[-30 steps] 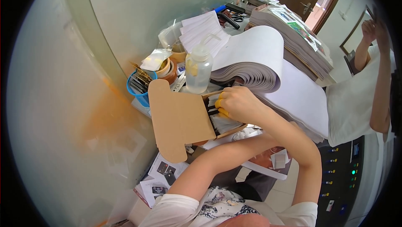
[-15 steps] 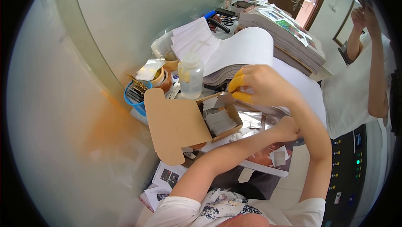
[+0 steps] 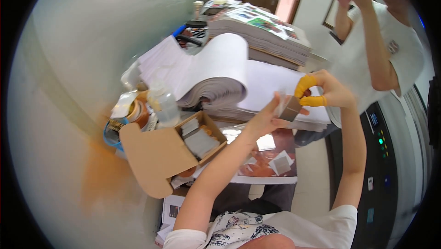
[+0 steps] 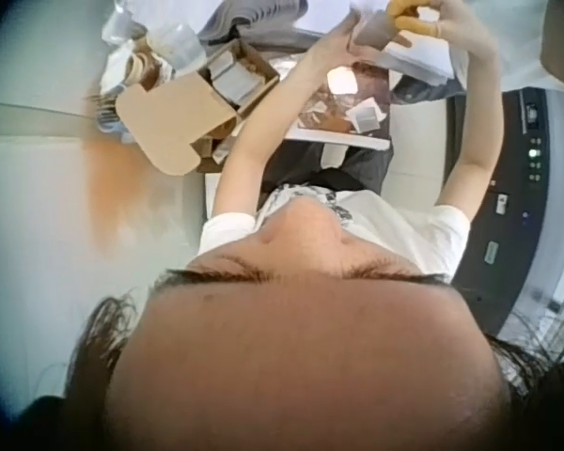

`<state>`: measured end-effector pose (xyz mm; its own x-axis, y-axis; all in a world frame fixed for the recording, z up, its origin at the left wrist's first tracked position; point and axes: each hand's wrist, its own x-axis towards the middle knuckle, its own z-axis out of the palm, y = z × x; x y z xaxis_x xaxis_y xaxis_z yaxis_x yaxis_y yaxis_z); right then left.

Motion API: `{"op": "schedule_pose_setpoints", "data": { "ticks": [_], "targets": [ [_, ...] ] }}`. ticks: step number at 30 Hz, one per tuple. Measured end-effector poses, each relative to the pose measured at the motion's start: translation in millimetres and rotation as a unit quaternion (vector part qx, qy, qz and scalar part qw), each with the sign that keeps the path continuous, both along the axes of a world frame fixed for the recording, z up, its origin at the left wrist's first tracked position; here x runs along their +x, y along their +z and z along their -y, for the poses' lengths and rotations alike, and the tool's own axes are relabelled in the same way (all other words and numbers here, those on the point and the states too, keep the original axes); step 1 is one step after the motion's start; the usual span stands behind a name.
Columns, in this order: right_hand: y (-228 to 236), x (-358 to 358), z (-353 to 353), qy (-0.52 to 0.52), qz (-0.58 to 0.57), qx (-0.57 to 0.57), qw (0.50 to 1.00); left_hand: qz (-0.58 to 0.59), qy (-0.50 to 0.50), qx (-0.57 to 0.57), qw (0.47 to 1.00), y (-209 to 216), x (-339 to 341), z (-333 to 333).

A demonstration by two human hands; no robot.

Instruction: Organizing and sorting small cards and placing them into a protective sleeve or box.

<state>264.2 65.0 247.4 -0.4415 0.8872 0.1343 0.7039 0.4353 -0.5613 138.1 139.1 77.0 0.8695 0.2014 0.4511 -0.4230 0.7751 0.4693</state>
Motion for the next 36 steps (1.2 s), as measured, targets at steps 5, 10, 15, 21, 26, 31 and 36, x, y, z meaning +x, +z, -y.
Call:
{"op": "schedule_pose_setpoints", "data": {
  "ticks": [5, 10, 15, 21, 26, 31, 36],
  "targets": [
    [-24, 26, 9, -0.042, -0.018, -0.044, 0.998, -0.013, -0.002, 0.198, 0.980, -1, -8, -10],
    [-45, 43, 16, -0.081, -0.099, -0.152, 0.980, -0.078, 0.016, 0.231, 0.970, -3, 2, -1],
    [-67, 55, 19, -0.143, -0.149, -0.164, 0.965, -0.130, -0.015, 0.116, 0.984, -5, 6, 4],
    [-92, 31, 36, -0.160, -0.050, 0.015, 0.986, -0.121, -0.044, 0.049, 0.991, -31, 14, -11],
    [-112, -7, 51, -0.251, 0.054, 0.221, 0.941, -0.164, 0.045, 0.031, 0.985, -37, 18, -2],
    [-113, -11, 47, -0.277, 0.060, 0.237, 0.929, -0.153, 0.057, 0.048, 0.985, -30, 11, 0],
    [-115, -5, 53, -0.299, 0.048, 0.264, 0.916, -0.174, 0.052, 0.200, 0.963, -13, 2, -3]
  ]
}}
